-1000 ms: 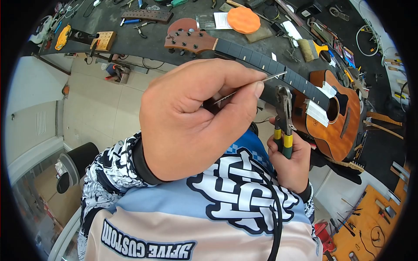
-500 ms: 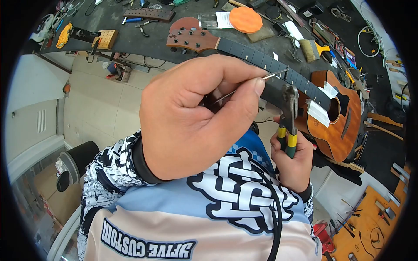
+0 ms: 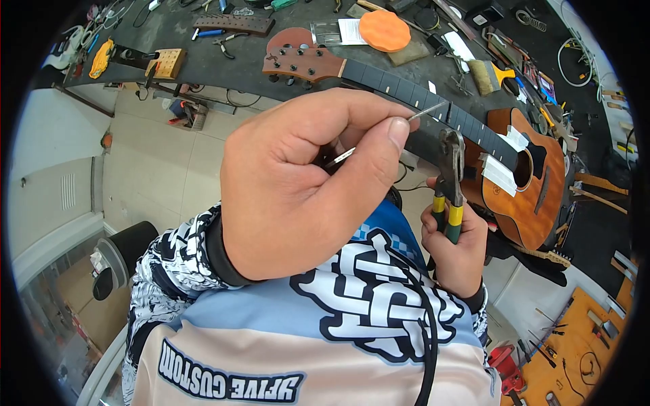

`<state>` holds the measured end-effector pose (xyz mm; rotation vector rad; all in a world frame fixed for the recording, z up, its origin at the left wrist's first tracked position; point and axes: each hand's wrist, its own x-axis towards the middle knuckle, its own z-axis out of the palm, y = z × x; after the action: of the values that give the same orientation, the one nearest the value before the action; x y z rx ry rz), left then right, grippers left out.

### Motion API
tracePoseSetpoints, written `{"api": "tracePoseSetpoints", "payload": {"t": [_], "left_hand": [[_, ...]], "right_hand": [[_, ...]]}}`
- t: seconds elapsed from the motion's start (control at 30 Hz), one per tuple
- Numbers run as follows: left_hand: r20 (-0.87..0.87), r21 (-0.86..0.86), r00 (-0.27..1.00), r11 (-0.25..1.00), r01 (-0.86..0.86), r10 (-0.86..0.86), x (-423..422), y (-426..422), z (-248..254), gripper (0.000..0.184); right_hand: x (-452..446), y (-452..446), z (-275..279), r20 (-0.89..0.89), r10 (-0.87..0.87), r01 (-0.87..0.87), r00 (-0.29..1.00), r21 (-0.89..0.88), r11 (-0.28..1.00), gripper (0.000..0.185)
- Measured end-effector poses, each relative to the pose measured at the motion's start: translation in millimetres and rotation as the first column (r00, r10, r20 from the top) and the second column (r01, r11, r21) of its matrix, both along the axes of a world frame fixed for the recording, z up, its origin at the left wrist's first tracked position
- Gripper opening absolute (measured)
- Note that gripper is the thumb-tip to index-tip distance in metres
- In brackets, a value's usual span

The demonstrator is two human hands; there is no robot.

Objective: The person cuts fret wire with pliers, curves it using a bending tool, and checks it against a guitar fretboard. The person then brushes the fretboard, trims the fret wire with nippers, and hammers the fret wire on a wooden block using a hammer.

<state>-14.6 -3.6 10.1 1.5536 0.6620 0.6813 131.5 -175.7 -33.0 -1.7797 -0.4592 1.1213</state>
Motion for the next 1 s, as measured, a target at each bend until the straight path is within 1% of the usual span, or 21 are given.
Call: {"api": "tracePoseSetpoints", "payload": {"t": [0.07, 0.1, 0.17, 0.5, 0.6, 0.67, 0.7, 0.8, 0.87, 1.0], "left_hand": [[0.005, -0.02, 1.0, 1.0, -0.002, 0.003, -0.6, 1.4, -1.1, 0.017], [0.004, -0.02, 1.0, 1.0, -0.002, 0.002, -1.6, 2.9, -0.6, 0.017], [-0.037, -0.035, 0.999, 0.999, 0.017, -0.018, -3.6, 6.1, 0.6, 0.018], [-0.043, -0.05, 0.998, 0.997, 0.051, -0.053, -12.0, 23.7, -0.5, 0.018], [-0.035, -0.088, 0.998, 0.995, 0.056, -0.059, -14.9, 29.8, 0.8, 0.018], [-0.003, -0.166, 0.998, 0.984, 0.066, -0.068, -17.2, 35.1, 0.6, 0.019], [-0.004, -0.168, 0.997, 0.983, 0.073, -0.075, -18.3, 38.3, 0.3, 0.019], [-0.036, -0.152, 0.994, 0.984, 0.097, -0.103, -21.3, 49.4, -1.7, 0.019], [-0.045, -0.191, 0.988, 0.972, 0.136, -0.147, -22.3, 56.3, -3.6, 0.019], [-0.029, -0.219, 0.979, 0.957, 0.189, -0.2, -11.3, 62.2, -16.5, 0.019]], "right_hand": [[-0.9, 0.0, -1.1, 0.001, 0.011, -0.011, 1.0, 0.031, 0.999, 0.052], [-1.8, 1.5, -1.3, 0.0, 0.01, -0.01, 1.0, 0.031, 0.999, 0.052], [-3.8, 4.7, -1.4, -0.012, 0.003, -0.003, 1.0, 0.009, 1.0, 0.061], [-17.8, 18.6, 1.4, 0.001, -0.028, 0.028, 1.0, -0.011, 1.0, 0.059], [-24.3, 24.3, 3.3, 0.012, -0.044, 0.044, 0.999, -0.029, 0.999, 0.059], [-29.4, 27.3, 1.9, 0.013, -0.05, 0.05, 0.999, -0.016, 0.999, 0.059], [-32.6, 29.5, 1.7, 0.012, -0.057, 0.057, 0.998, -0.018, 0.998, 0.059], [-41.6, 35.2, 0.0, 0.004, -0.104, 0.104, 0.995, -0.017, 0.994, 0.06], [-45.6, 35.3, -1.9, -0.041, -0.143, 0.145, 0.989, 0.03, 0.989, 0.056], [-48.8, 35.5, -0.4, -0.054, -0.259, 0.26, 0.965, 0.015, 0.966, 0.058]]}}
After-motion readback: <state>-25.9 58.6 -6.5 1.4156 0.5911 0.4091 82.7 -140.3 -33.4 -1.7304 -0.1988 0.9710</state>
